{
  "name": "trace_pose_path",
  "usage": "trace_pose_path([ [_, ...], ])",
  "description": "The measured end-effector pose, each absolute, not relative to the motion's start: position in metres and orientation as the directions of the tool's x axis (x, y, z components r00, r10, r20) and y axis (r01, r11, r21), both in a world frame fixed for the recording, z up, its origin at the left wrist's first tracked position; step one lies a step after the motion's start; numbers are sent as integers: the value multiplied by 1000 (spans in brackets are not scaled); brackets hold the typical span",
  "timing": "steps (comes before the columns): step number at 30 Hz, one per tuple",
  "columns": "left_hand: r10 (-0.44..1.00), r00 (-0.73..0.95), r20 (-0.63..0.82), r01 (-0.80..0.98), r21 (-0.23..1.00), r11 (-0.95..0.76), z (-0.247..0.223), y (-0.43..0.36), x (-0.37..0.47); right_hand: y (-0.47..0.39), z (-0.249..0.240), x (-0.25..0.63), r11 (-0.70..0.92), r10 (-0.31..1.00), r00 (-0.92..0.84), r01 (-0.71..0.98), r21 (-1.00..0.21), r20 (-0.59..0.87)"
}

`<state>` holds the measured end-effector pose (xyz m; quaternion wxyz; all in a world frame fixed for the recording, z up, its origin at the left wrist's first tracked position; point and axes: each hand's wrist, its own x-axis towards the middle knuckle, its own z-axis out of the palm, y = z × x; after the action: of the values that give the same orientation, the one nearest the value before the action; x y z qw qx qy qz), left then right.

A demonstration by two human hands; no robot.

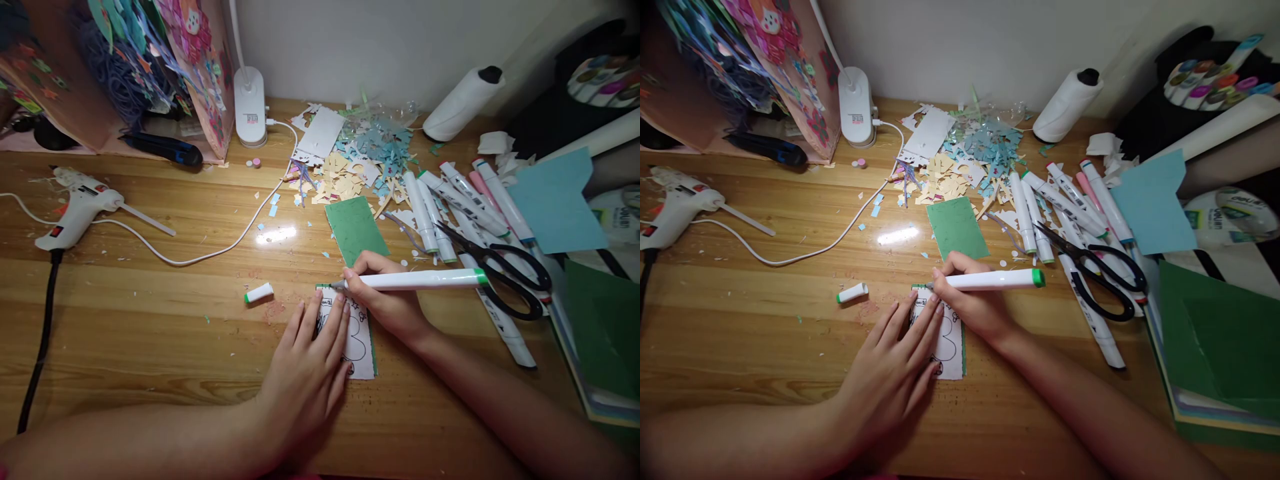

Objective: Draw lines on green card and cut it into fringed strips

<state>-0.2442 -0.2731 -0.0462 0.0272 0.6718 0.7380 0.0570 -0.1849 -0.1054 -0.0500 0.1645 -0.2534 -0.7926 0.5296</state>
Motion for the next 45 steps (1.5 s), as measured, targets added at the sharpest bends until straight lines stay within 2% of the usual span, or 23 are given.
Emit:
trace_pose_path([
  [13, 995, -94, 24, 989, 121, 91, -46, -274, -244, -105, -51, -185, 311, 561, -828, 223, -924, -11],
  [17, 995, -93, 19, 989, 119, 90, -45, -274, -244, -101, -52, -182, 282, 604, -796, 189, -941, 21],
  [29, 995, -93, 20, 989, 114, 90, -45, -273, -245, -99, -52, -181, 365, 577, -815, 212, -907, 42],
  [45, 995, -90, 47, 990, 115, 84, -46, -273, -245, -91, -54, -176, 297, 612, -790, 204, -933, 22],
])
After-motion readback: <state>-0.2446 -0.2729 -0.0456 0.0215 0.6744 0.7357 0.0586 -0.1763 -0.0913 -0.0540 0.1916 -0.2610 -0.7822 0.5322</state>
